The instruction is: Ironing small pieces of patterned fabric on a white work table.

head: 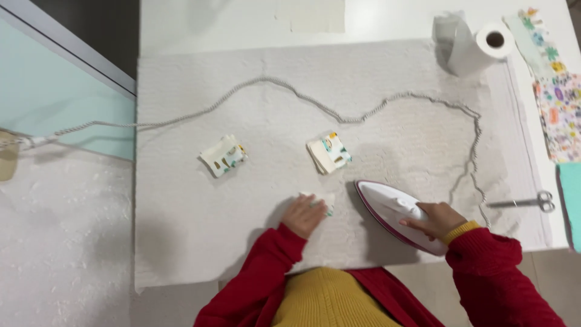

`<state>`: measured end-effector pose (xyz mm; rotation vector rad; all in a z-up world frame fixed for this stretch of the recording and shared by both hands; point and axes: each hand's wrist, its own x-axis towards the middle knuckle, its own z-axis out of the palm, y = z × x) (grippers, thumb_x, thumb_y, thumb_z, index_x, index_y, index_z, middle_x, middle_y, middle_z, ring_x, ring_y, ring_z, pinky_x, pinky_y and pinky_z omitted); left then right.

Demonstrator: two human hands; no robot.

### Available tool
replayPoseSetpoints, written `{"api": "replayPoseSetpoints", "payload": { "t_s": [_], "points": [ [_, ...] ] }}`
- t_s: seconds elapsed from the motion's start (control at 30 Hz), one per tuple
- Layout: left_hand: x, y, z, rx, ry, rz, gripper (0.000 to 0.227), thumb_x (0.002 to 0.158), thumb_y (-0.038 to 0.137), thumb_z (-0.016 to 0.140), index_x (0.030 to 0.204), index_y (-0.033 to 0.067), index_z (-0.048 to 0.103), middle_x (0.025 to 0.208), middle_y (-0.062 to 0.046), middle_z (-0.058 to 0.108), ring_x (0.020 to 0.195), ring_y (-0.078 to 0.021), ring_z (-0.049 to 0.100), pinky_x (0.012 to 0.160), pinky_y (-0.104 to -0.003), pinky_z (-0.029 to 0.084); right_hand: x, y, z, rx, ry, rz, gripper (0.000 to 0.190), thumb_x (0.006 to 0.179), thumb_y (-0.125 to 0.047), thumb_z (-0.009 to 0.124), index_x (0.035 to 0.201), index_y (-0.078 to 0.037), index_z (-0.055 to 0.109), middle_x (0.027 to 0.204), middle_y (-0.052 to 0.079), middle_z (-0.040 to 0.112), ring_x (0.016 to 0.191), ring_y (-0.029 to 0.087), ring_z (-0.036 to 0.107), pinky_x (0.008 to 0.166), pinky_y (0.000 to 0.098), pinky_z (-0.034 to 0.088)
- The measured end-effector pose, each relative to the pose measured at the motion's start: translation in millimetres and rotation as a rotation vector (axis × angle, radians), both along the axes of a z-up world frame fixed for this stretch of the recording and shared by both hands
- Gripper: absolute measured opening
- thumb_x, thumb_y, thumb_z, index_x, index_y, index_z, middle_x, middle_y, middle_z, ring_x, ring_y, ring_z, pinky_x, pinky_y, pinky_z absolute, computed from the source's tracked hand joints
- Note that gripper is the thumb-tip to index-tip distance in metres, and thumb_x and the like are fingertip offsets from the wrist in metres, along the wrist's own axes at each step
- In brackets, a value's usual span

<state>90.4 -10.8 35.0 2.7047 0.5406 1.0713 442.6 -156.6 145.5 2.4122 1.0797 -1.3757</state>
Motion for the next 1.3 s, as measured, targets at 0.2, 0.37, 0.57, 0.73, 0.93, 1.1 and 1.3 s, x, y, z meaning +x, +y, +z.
{"api": "replayPoseSetpoints", "payload": {
  "t_s": [0.2,0.37,0.57,0.73,0.93,1.1,1.3],
  "points": [
    [-30.4,-23.6,-5.1,-0.089,0.023,-0.043,0.020,0.083,0.019,0.080,0.099,0.0089,0.074,0.114,-0.008,0.072,0.114,-0.0303,0.065,0.101,-0.050,0.050,-44.0,-1.0,-16.5,0.364,-0.042,0.244,0.077,0.083,-0.073,0.063,0.108,-0.001,0.075,0.068,0.017,0.075,0.057,0.023,0.071,0.061,0.0369,0.058],
    [-90.1,-5.9,15.7,-0.165,0.024,0.257,0.014,0.087,0.011,0.076,0.101,0.0081,0.073,0.109,-0.006,0.073,0.105,-0.0262,0.066,0.095,-0.042,0.051,-125.4,57.5,3.7,0.231,-0.150,0.517,0.078,0.086,-0.078,0.049,0.110,-0.006,0.070,0.073,0.015,0.073,0.059,0.023,0.073,0.057,0.0388,0.061],
    [-111.3,-16.9,14.6,-0.422,-0.040,0.471,0.011,0.093,0.006,0.069,0.103,0.0044,0.073,0.103,-0.009,0.070,0.098,-0.0284,0.064,0.088,-0.040,0.051,-160.4,82.7,-5.3,0.209,-0.163,0.719,0.079,0.092,-0.078,0.042,0.111,-0.005,0.068,0.074,0.014,0.072,0.061,0.022,0.071,0.056,0.0409,0.062],
    [-116.1,-18.4,4.5,-0.524,-0.119,0.532,0.008,0.098,0.005,0.065,0.103,0.0028,0.071,0.104,-0.010,0.069,0.096,-0.0286,0.063,0.085,-0.038,0.052,-167.0,94.8,-3.5,0.115,-0.190,0.631,0.081,0.092,-0.080,0.042,0.108,-0.005,0.069,0.073,0.012,0.072,0.065,0.023,0.072,0.061,0.0412,0.062],
    [-114.7,-14.4,3.8,-0.539,-0.128,0.517,0.010,0.099,0.006,0.062,0.103,0.0032,0.071,0.104,-0.010,0.070,0.097,-0.0281,0.063,0.086,-0.038,0.052,-160.7,89.5,-18.1,0.323,-0.160,0.710,0.079,0.086,-0.080,0.047,0.103,-0.007,0.071,0.076,0.014,0.071,0.069,0.027,0.072,0.060,0.0452,0.062],
    [-114.2,-13.4,3.2,-0.554,-0.089,0.552,0.011,0.097,0.006,0.063,0.104,0.0034,0.072,0.105,-0.010,0.070,0.099,-0.0292,0.062,0.088,-0.039,0.051,-171.2,95.0,-0.9,0.178,-0.181,0.564,0.080,0.088,-0.081,0.047,0.102,-0.006,0.070,0.078,0.014,0.072,0.071,0.027,0.074,0.066,0.0435,0.063],
    [-122.5,-8.5,-8.3,-0.567,-0.087,0.533,0.016,0.092,0.004,0.066,0.106,0.0089,0.072,0.104,-0.010,0.069,0.100,-0.0284,0.064,0.087,-0.039,0.053,-168.7,88.2,-8.7,0.305,-0.186,0.550,0.080,0.085,-0.081,0.050,0.099,-0.005,0.073,0.082,0.018,0.072,0.075,0.033,0.074,0.067,0.0475,0.061]
  ]
}}
